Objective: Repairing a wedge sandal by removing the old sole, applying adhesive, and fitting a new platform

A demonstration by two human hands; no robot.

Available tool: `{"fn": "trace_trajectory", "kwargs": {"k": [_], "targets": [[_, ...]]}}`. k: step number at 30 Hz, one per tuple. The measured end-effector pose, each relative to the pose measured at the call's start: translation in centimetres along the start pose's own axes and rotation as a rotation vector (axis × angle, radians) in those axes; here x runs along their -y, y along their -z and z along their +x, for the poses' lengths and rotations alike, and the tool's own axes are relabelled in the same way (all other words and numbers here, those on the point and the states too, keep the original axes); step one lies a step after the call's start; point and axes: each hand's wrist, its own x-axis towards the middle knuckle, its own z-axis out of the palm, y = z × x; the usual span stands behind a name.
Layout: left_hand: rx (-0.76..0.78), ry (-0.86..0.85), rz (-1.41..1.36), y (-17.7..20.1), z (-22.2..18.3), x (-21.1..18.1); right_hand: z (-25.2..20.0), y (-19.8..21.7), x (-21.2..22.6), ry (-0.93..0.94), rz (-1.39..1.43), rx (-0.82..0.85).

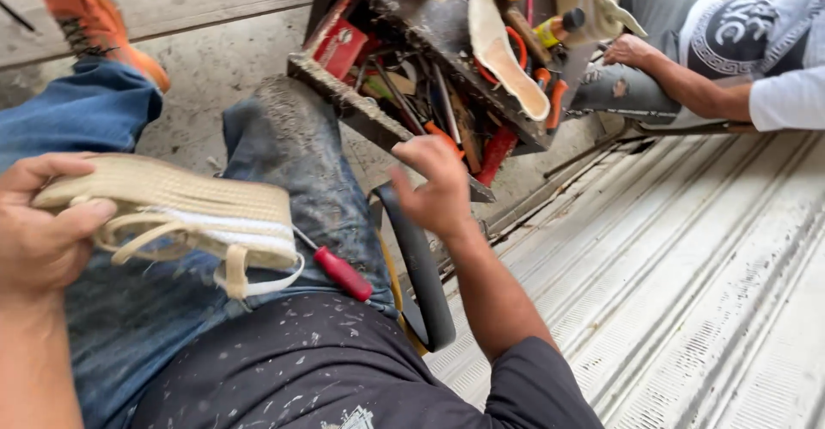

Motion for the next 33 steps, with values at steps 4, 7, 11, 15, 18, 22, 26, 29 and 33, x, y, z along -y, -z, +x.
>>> {"fn": "trace_trajectory", "kwargs": {"k": [4,7,11,15,18,22,26,29,33], "targets": [[0.063,0.151,0.054,-1.0,-0.2,-0.2,2.9,4.5,-5.8,-0.207,-0.194,-0.133],[0.130,0.260,0.144,-2.4,0.0,-0.2,5.9,7.0,-9.7,-0.495,-0.423,-0.006],[0.191,0.418,0.037,-4.2,-0.5,0.4,10.2,9.7,-10.2,-0.959,-0.528,0.480],[0.318,0.428,0.444,-3.0,-0.2,0.4,10.2,10.1,-12.7,-0.991,-0.491,0.516],[0.498,0.566,0.809,-2.9,-0.1,-1.2,10.2,10.1,-13.6,-1.060,-0.436,0.472],[0.714,0.687,1.116,-3.8,0.4,-4.7,7.9,9.2,-16.6,-0.834,-0.627,0.353],[0.674,0.558,1.628,-7.5,-1.3,-12.2,8.6,8.4,-16.9,-0.779,-0.740,0.209],[0.676,0.399,1.413,-3.9,-3.6,-5.8,10.4,7.3,-14.3,-0.592,-0.756,0.094],[0.387,0.319,1.404,-6.7,-2.7,-10.0,15.7,3.3,-11.2,-0.755,-0.260,0.038]]}}
